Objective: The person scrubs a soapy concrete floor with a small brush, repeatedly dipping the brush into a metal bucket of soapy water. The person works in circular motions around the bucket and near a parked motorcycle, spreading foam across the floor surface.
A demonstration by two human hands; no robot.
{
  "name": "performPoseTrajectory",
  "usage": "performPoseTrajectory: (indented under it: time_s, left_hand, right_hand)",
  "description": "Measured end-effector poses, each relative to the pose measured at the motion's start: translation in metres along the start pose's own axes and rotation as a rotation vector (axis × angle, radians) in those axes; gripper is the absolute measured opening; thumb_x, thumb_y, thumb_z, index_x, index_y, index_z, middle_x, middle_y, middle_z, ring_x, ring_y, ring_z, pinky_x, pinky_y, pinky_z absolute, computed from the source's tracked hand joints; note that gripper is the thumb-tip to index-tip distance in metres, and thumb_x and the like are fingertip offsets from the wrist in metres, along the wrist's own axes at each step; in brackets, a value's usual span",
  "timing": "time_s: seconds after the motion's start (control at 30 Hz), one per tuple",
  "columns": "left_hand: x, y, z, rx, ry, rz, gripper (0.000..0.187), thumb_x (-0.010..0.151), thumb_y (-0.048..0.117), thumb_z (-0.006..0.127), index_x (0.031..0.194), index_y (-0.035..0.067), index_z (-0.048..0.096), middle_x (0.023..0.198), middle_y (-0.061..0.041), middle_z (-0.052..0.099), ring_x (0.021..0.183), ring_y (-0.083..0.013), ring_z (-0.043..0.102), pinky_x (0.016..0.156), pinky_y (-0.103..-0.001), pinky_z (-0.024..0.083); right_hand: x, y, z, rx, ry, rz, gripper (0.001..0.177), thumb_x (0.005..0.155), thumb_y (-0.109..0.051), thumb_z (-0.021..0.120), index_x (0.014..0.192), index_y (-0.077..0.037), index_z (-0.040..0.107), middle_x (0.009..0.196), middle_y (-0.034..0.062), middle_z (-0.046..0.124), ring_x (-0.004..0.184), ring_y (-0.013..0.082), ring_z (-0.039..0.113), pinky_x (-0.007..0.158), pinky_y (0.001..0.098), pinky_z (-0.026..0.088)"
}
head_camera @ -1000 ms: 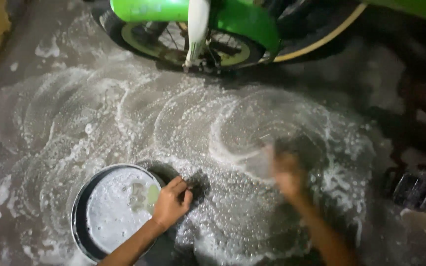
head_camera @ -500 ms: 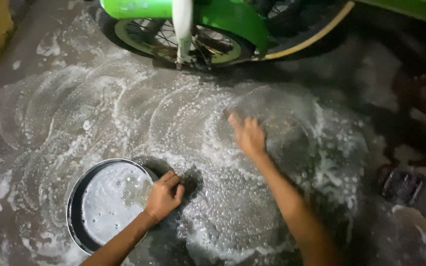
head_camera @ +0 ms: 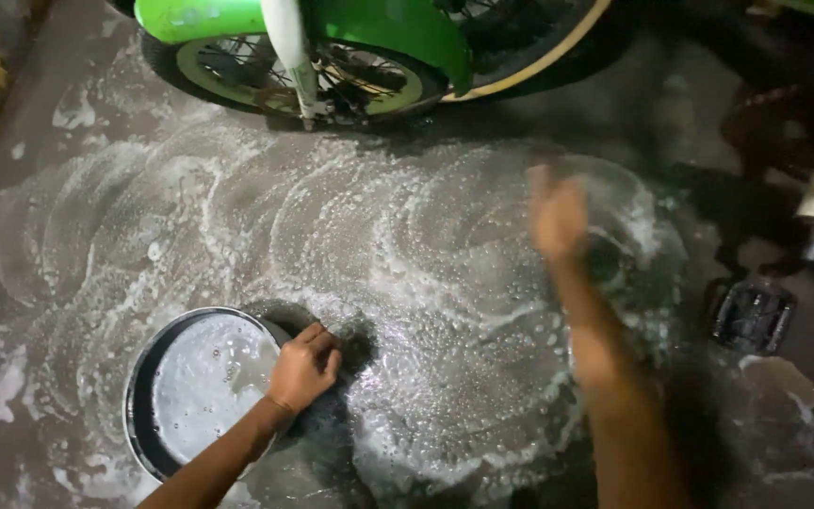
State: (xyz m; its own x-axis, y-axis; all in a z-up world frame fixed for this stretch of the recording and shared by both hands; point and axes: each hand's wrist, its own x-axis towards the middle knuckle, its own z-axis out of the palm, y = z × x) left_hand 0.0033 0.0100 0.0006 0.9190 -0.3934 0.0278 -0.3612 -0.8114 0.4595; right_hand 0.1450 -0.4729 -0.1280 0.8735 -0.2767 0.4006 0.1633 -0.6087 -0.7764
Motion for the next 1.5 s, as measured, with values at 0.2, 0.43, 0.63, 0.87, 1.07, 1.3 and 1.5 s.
performPoseTrajectory:
  time_s: [0.2, 0.43, 0.63, 0.87, 1.07, 1.3, 1.5]
  left_hand:
    - [0.002, -0.004, 0.002, 0.086, -0.046, -0.014, 0.014, 0.082, 0.024, 0.067, 0.082, 0.01, 0.069, 0.082, -0.008, 0.066, 0.074, -0.0284, 0.07, 0.066, -0.038, 0.055]
    - [-0.001, -0.016, 0.014, 0.15, -0.026, 0.068, 0.015, 0.079, 0.027, 0.068, 0.081, 0.012, 0.065, 0.081, -0.005, 0.062, 0.072, -0.0284, 0.068, 0.065, -0.038, 0.055]
    - [0.002, -0.003, 0.019, 0.306, -0.15, 0.136, 0.017, 0.08, 0.029, 0.069, 0.089, 0.015, 0.065, 0.096, -0.003, 0.065, 0.079, -0.0268, 0.072, 0.067, -0.035, 0.058]
    - [0.027, 0.167, 0.062, -0.001, -0.244, -0.425, 0.066, 0.102, 0.052, 0.049, 0.154, 0.012, 0.038, 0.126, -0.02, 0.057, 0.115, -0.043, 0.062, 0.09, -0.052, 0.055]
    - [0.056, 0.245, 0.15, 0.078, -0.101, -0.621, 0.075, 0.098, 0.044, 0.059, 0.16, 0.013, 0.029, 0.129, -0.02, 0.05, 0.114, -0.0381, 0.057, 0.092, -0.045, 0.052]
    - [0.118, 0.19, 0.22, 0.044, 0.366, -0.397, 0.054, 0.098, 0.03, 0.053, 0.151, 0.02, 0.048, 0.106, -0.024, 0.052, 0.097, -0.0439, 0.051, 0.086, -0.055, 0.043]
    - [0.273, 0.18, 0.258, 0.26, 0.368, -0.384, 0.051, 0.1, 0.046, 0.055, 0.148, 0.032, 0.05, 0.113, -0.019, 0.055, 0.096, -0.038, 0.053, 0.085, -0.049, 0.043]
  right_hand:
    - [-0.096, -0.113, -0.028, -0.644, -0.559, -0.007, 0.036, 0.097, -0.031, 0.055, 0.133, -0.033, 0.062, 0.139, 0.0132, 0.061, 0.135, 0.0403, 0.054, 0.094, 0.0533, 0.056]
    - [-0.065, 0.003, -0.09, -0.925, 0.38, -0.279, 0.026, 0.103, -0.018, 0.06, 0.126, -0.012, 0.071, 0.111, 0.0081, 0.071, 0.097, 0.0263, 0.071, 0.078, 0.0387, 0.059]
    - [-0.052, -0.153, -0.018, -0.819, -0.232, 0.36, 0.06, 0.101, -0.057, 0.046, 0.151, -0.023, 0.044, 0.134, 0.0209, 0.059, 0.124, 0.0365, 0.059, 0.103, 0.049, 0.046]
    - [-0.183, -0.179, -0.044, -0.224, -0.793, 0.166, 0.08, 0.093, -0.033, 0.065, 0.162, -0.033, 0.023, 0.123, 0.015, 0.055, 0.114, 0.0368, 0.056, 0.093, 0.0456, 0.047]
    - [-0.218, -0.134, -0.098, -0.148, -0.31, 0.177, 0.065, 0.088, -0.015, 0.067, 0.15, -0.009, 0.048, 0.133, 0.0183, 0.058, 0.122, 0.0386, 0.058, 0.103, 0.0457, 0.047]
    - [-0.298, -0.096, -0.127, -0.442, -0.143, 0.051, 0.052, 0.099, -0.025, 0.052, 0.149, -0.013, 0.048, 0.158, 0.0158, 0.041, 0.149, 0.0395, 0.035, 0.113, 0.0533, 0.036]
    - [-0.292, -0.097, -0.128, -0.332, -0.152, 0.13, 0.049, 0.094, -0.019, 0.062, 0.143, -0.013, 0.056, 0.159, 0.0114, 0.041, 0.149, 0.0356, 0.033, 0.119, 0.0499, 0.033]
